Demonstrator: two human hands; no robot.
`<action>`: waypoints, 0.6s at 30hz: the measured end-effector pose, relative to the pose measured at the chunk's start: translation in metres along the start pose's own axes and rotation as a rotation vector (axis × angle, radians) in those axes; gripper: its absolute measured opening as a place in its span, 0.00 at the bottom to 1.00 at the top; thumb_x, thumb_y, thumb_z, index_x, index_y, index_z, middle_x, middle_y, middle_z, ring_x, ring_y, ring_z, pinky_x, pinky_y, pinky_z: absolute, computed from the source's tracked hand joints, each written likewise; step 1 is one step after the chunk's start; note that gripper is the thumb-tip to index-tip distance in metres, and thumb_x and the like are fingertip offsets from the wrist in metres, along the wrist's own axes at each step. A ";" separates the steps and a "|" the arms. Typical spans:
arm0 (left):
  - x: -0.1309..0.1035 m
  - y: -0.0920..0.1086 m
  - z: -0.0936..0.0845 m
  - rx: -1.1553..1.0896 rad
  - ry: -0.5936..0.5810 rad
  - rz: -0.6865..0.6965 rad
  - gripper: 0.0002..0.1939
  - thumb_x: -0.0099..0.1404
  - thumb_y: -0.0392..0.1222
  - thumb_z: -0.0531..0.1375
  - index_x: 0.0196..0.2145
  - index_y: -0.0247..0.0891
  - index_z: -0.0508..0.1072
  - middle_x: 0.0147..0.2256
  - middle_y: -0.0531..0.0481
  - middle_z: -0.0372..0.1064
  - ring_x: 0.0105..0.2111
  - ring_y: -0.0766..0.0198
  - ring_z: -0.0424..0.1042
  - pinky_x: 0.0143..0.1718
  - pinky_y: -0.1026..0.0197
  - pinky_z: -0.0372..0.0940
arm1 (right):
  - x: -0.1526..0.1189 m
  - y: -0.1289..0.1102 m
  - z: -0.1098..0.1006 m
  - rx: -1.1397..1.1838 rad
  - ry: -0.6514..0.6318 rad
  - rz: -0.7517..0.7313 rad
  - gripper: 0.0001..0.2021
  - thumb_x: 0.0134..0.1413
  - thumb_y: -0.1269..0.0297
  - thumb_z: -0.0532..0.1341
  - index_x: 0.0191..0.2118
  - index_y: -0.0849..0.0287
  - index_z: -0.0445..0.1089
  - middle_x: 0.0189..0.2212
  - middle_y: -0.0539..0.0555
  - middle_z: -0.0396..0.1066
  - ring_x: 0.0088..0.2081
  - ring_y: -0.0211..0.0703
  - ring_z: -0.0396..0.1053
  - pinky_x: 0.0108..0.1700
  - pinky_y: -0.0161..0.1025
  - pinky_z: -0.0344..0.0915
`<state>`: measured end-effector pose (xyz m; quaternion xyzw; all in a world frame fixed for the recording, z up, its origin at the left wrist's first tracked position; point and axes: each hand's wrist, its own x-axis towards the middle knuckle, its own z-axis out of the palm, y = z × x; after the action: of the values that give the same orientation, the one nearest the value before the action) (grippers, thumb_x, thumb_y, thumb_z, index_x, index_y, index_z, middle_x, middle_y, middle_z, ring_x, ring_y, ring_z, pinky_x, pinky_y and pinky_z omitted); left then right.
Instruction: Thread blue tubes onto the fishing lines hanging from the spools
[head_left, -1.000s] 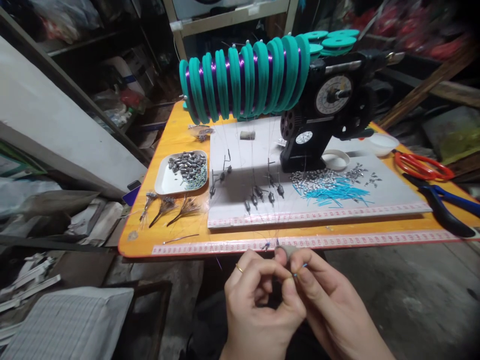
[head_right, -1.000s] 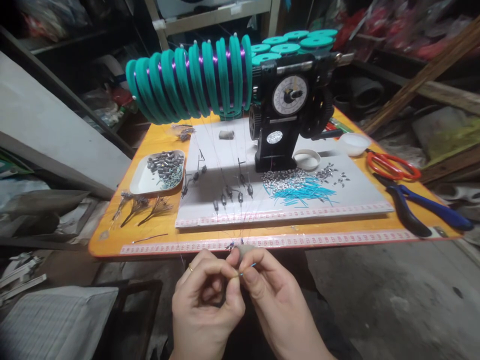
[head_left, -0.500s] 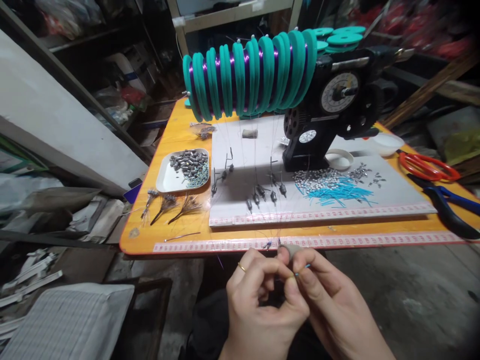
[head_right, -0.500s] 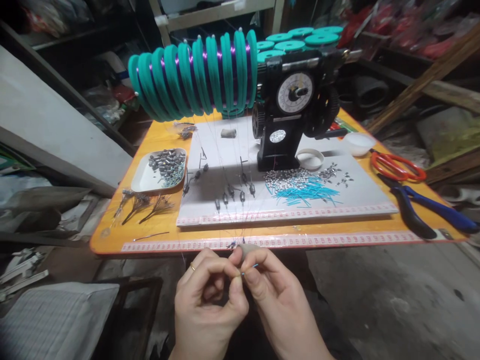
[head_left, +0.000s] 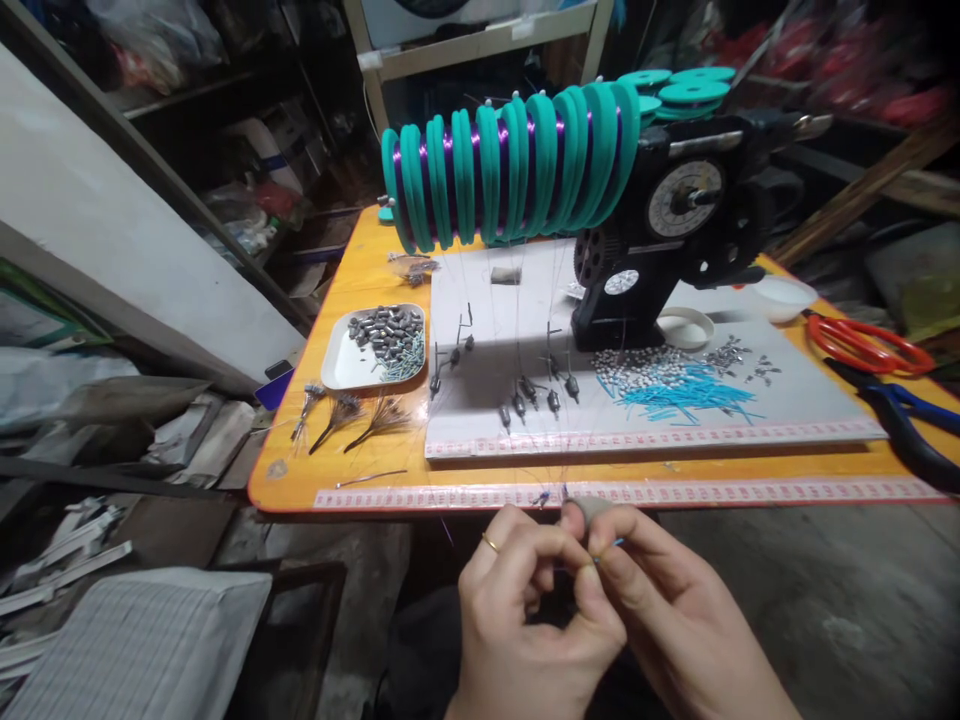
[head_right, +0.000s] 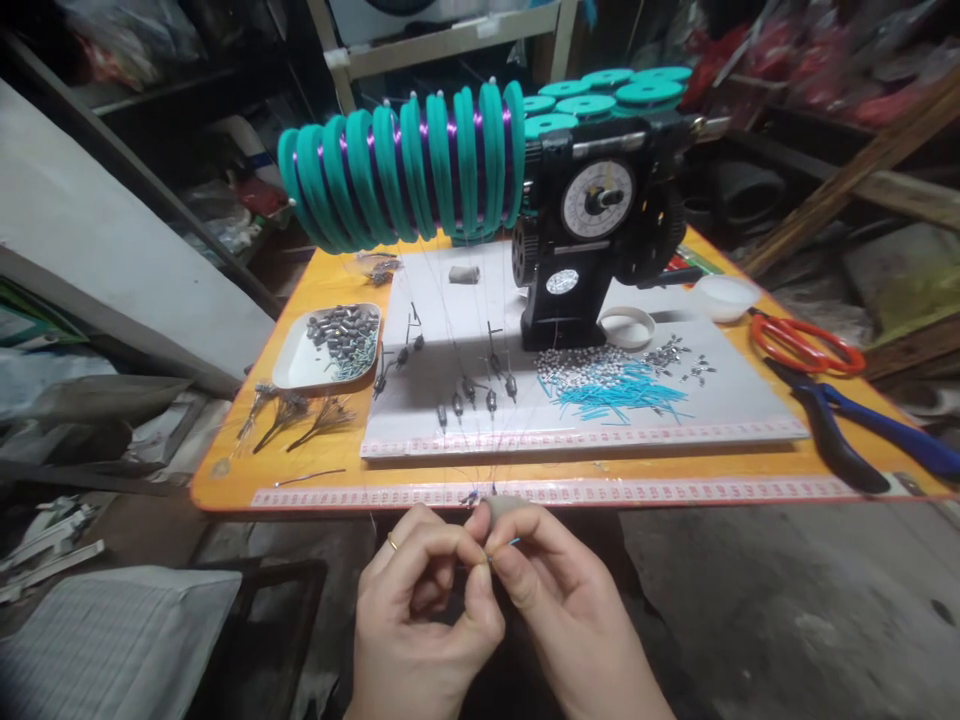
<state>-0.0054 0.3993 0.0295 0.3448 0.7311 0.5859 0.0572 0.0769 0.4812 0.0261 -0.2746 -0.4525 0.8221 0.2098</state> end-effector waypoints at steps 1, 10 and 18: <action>-0.001 0.000 0.000 -0.004 0.002 -0.007 0.08 0.52 0.27 0.58 0.27 0.39 0.70 0.24 0.56 0.60 0.20 0.73 0.58 0.18 0.72 0.54 | 0.000 0.000 0.000 -0.008 0.006 0.003 0.07 0.56 0.59 0.66 0.31 0.55 0.72 0.32 0.52 0.73 0.35 0.40 0.70 0.40 0.35 0.69; -0.006 -0.008 0.004 -0.117 -0.003 0.008 0.13 0.57 0.26 0.58 0.36 0.42 0.70 0.29 0.54 0.68 0.22 0.71 0.62 0.19 0.70 0.55 | 0.004 -0.003 -0.001 0.042 0.029 0.015 0.09 0.54 0.57 0.68 0.30 0.56 0.72 0.32 0.53 0.74 0.33 0.42 0.72 0.37 0.38 0.70; -0.009 -0.012 0.001 -0.167 -0.033 -0.016 0.08 0.61 0.28 0.58 0.30 0.41 0.69 0.26 0.56 0.65 0.19 0.73 0.53 0.20 0.68 0.53 | 0.002 0.000 -0.008 -0.075 -0.018 -0.018 0.06 0.58 0.59 0.65 0.32 0.54 0.73 0.36 0.50 0.72 0.33 0.36 0.70 0.38 0.33 0.68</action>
<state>-0.0034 0.3942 0.0161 0.3427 0.6813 0.6387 0.1024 0.0806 0.4874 0.0224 -0.2710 -0.4871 0.8051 0.2027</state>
